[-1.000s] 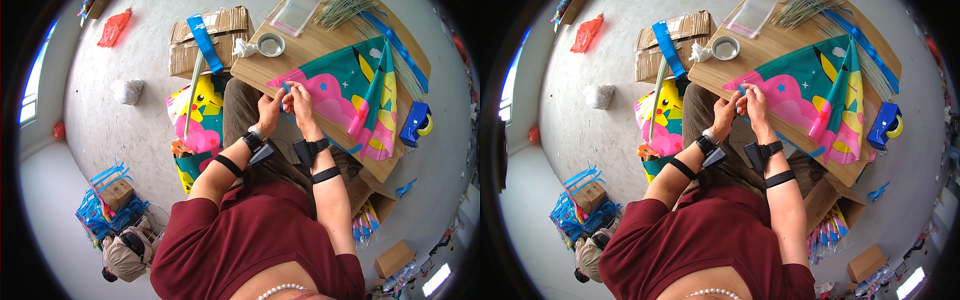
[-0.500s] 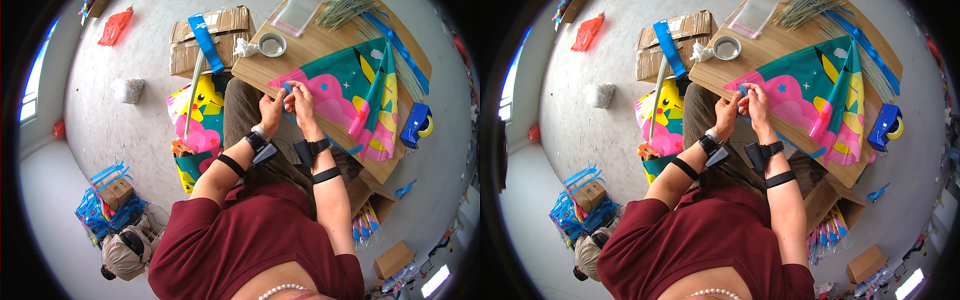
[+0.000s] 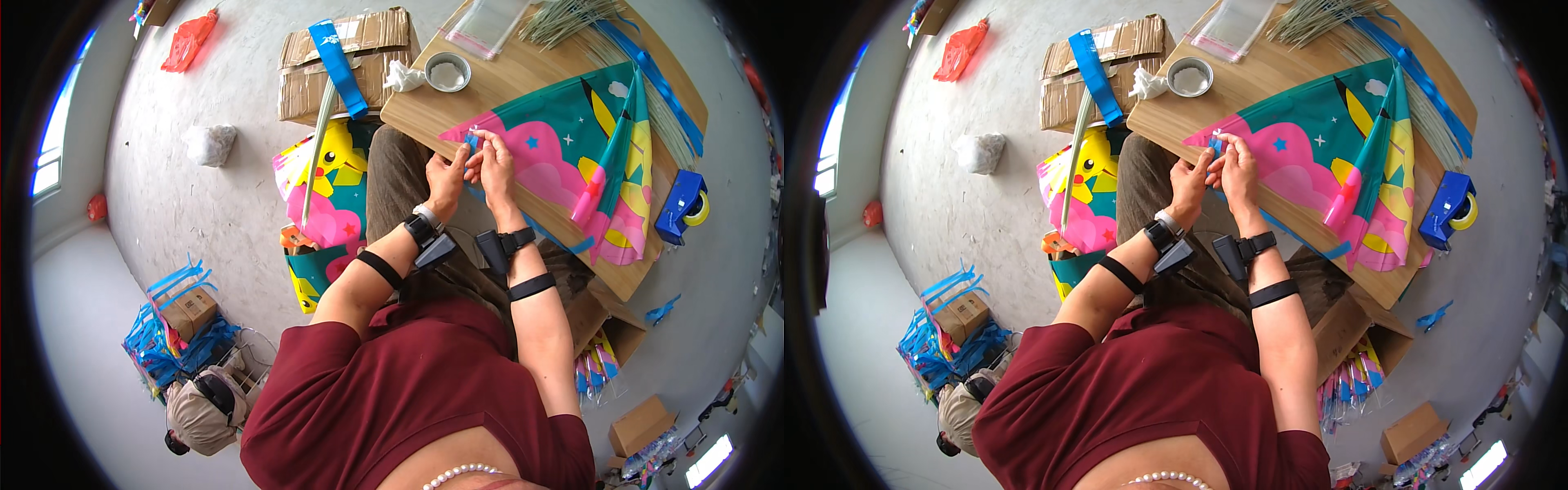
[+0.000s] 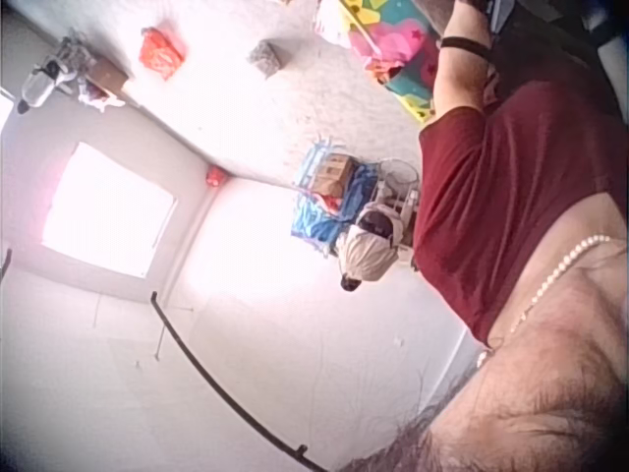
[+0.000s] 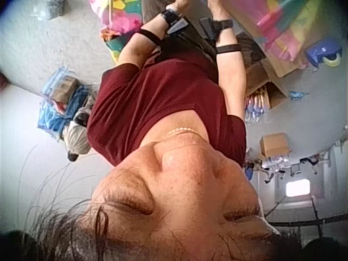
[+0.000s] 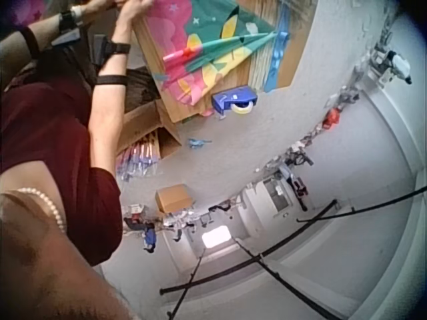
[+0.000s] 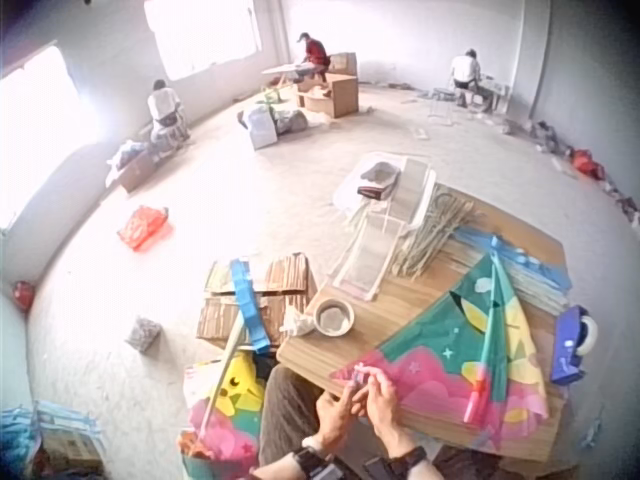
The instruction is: The person assembles a Pikachu-themed kite by attaching a wooden dowel to the kite's surface using blue tape. They fold the kite material, align the dowel, and secure it with multiple strips of tape. The person also handles a small white cloth and a roll of tape during the process.
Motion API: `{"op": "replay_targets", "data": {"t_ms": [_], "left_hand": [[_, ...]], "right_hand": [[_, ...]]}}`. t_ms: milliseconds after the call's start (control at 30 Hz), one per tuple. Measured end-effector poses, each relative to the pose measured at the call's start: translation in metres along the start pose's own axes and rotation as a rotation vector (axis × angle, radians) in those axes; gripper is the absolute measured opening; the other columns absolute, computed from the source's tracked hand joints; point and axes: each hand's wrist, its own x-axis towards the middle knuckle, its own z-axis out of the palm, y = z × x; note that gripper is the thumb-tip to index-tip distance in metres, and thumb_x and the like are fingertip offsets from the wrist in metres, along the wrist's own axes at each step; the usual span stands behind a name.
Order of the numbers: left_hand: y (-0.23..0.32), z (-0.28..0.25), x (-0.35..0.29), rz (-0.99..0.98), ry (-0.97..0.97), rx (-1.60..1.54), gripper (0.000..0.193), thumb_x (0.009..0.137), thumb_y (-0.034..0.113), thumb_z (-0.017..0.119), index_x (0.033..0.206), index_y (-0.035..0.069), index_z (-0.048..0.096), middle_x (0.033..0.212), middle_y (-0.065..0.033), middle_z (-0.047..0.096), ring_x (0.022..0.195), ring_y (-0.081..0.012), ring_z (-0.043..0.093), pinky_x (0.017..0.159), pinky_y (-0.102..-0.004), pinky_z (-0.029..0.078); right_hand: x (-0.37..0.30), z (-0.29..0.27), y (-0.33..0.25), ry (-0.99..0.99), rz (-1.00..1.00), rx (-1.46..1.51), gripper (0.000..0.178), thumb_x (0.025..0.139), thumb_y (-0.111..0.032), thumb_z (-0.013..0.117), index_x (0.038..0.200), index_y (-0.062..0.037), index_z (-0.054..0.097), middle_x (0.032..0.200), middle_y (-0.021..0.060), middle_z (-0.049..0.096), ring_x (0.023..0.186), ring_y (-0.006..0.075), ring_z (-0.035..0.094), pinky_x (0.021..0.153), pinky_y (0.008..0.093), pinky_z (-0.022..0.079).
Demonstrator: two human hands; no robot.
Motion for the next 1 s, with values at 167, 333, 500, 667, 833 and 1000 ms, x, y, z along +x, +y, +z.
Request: {"op": "replay_targets", "data": {"t_ms": [167, 333, 500, 667, 833, 1000], "left_hand": [[-0.002, -0.001, 0.002, -0.005, -0.008, -0.011, 0.024, 0.098, 0.026, 0.072, 0.103, 0.002, 0.068, 0.079, 0.0004, 0.067, 0.060, -0.0038, 0.055, 0.053, -0.0228, 0.044], [-0.005, 0.000, 0.003, 0.070, 0.055, 0.085, 0.029, 0.096, 0.027, 0.074, 0.107, 0.001, 0.069, 0.088, 0.0002, 0.069, 0.072, -0.0048, 0.058, 0.063, -0.0237, 0.046], [-0.007, -0.005, 0.005, 0.023, 0.036, 0.138, 0.031, 0.095, 0.028, 0.075, 0.109, 0.002, 0.069, 0.095, -0.0010, 0.071, 0.080, -0.0061, 0.061, 0.069, -0.0242, 0.048], [-0.012, -0.007, 0.008, 0.036, -0.001, 0.052, 0.031, 0.097, 0.027, 0.074, 0.113, 0.002, 0.069, 0.100, -0.0016, 0.072, 0.084, -0.0063, 0.062, 0.072, -0.0242, 0.049], [-0.013, -0.005, 0.008, 0.074, -0.008, 0.047, 0.031, 0.098, 0.025, 0.073, 0.116, 0.001, 0.068, 0.104, -0.0024, 0.072, 0.088, -0.0067, 0.062, 0.076, -0.0243, 0.049], [-0.014, -0.007, 0.009, 0.066, -0.021, 0.053, 0.031, 0.098, 0.025, 0.073, 0.116, 0.000, 0.068, 0.105, -0.0028, 0.072, 0.090, -0.0072, 0.063, 0.077, -0.0249, 0.050]], "right_hand": [[-0.001, 0.002, 0.001, 0.024, -0.013, -0.034, 0.033, 0.111, -0.021, 0.037, 0.132, -0.0096, 0.059, 0.065, 0.0038, 0.062, 0.049, 0.0104, 0.060, 0.042, 0.0246, 0.047], [-0.001, 0.000, -0.022, 0.062, -0.111, 0.136, 0.038, 0.111, -0.021, 0.040, 0.146, -0.0112, 0.051, 0.063, 0.0016, 0.059, 0.047, 0.0088, 0.054, 0.043, 0.0238, 0.044], [0.013, -0.011, -0.034, 0.279, -0.440, -0.494, 0.046, 0.104, -0.025, 0.060, 0.147, -0.0116, 0.051, 0.068, 0.0027, 0.060, 0.054, 0.0142, 0.053, 0.052, 0.0295, 0.046], [0.011, -0.007, -0.028, 0.419, -0.619, -1.184, 0.078, 0.082, -0.037, 0.083, 0.150, -0.0212, 0.048, 0.134, 0.0134, 0.051, 0.121, 0.0297, 0.052, 0.099, 0.0553, 0.041], [0.016, -0.006, -0.019, 0.381, -0.566, -1.195, 0.101, 0.076, -0.040, 0.087, 0.159, -0.0234, 0.033, 0.161, 0.0218, 0.024, 0.152, 0.0384, 0.023, 0.113, 0.0687, 0.022], [0.021, -0.007, -0.017, 0.411, -0.557, -1.133, 0.108, 0.074, -0.044, 0.088, 0.161, -0.0239, 0.028, 0.164, 0.0231, 0.019, 0.154, 0.0400, 0.018, 0.114, 0.0714, 0.020]]}}
